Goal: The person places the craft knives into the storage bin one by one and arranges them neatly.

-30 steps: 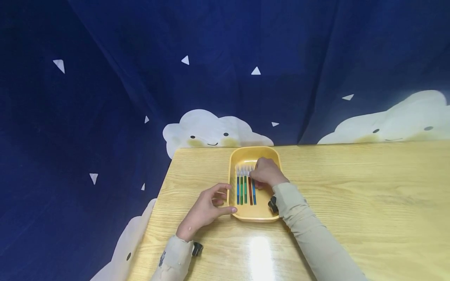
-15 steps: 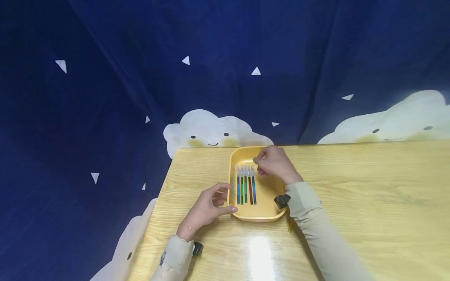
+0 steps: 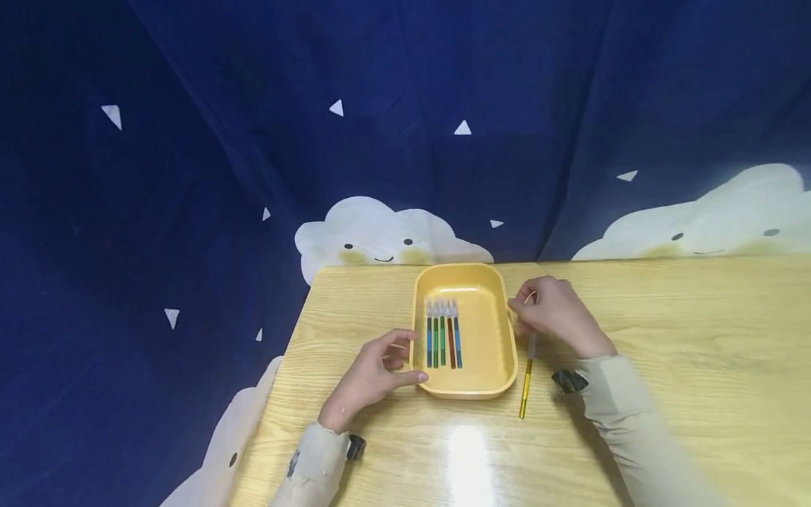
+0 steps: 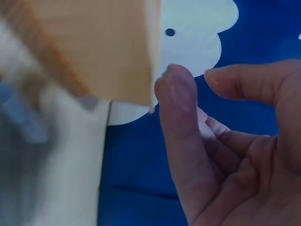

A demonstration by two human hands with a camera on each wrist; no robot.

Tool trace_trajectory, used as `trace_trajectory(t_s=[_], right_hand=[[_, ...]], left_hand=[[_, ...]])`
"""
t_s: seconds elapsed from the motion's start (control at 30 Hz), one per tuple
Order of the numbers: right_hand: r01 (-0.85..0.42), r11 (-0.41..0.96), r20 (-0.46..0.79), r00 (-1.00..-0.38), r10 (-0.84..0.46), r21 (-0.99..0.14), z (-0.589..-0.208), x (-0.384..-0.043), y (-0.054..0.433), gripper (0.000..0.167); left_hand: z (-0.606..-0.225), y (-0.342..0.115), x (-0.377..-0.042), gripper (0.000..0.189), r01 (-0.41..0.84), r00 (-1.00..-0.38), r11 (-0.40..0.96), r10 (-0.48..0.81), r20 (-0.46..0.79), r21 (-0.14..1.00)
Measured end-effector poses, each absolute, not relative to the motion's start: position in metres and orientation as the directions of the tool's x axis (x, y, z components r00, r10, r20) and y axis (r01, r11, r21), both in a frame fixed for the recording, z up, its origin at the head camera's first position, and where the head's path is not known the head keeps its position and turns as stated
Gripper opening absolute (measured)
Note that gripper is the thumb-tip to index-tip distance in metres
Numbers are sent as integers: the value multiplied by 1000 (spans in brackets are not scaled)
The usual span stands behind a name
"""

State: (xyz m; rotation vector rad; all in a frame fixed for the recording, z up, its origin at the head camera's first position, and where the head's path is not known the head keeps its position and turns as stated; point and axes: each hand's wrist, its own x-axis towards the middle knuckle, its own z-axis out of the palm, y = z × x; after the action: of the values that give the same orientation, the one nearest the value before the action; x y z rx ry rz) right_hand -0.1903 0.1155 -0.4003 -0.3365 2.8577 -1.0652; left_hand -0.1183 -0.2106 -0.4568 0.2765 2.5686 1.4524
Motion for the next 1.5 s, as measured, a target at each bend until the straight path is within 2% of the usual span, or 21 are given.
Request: trace_trajectory(t_s=[0.23,0.43,0.7,0.9,1.23,1.5], right_hand=[[-156,787,-97,-960,-263,-597,-429,-173,134,22],[-163,824,-114,-958,-265,-542,-443,-164,137,27],[-138,823,-184,-942,-281,-551,-454,-160,135,36],[-133,828,-198,-939,-281,-545,-457,-159,132,34],[-141,842,-192,-942,-277,-521,-455,-158,138,13],[-147,856,-148,-957,-250,-496,-457,-162,142,14]], left_hand=[[-456,-211,-119,63,78,-965,495,256,-60,865],[-456,-214,-120,62,70,-965,486,255,-65,871],[-456,-214,-121,62,83,-963,488,264,-56,869],[-456,-214,-120,63,83,-963,495,263,-58,865],[-457,-213,-120,62,78,-963,492,263,-63,867],[-458,-213,-119,62,70,-964,502,257,-71,862]])
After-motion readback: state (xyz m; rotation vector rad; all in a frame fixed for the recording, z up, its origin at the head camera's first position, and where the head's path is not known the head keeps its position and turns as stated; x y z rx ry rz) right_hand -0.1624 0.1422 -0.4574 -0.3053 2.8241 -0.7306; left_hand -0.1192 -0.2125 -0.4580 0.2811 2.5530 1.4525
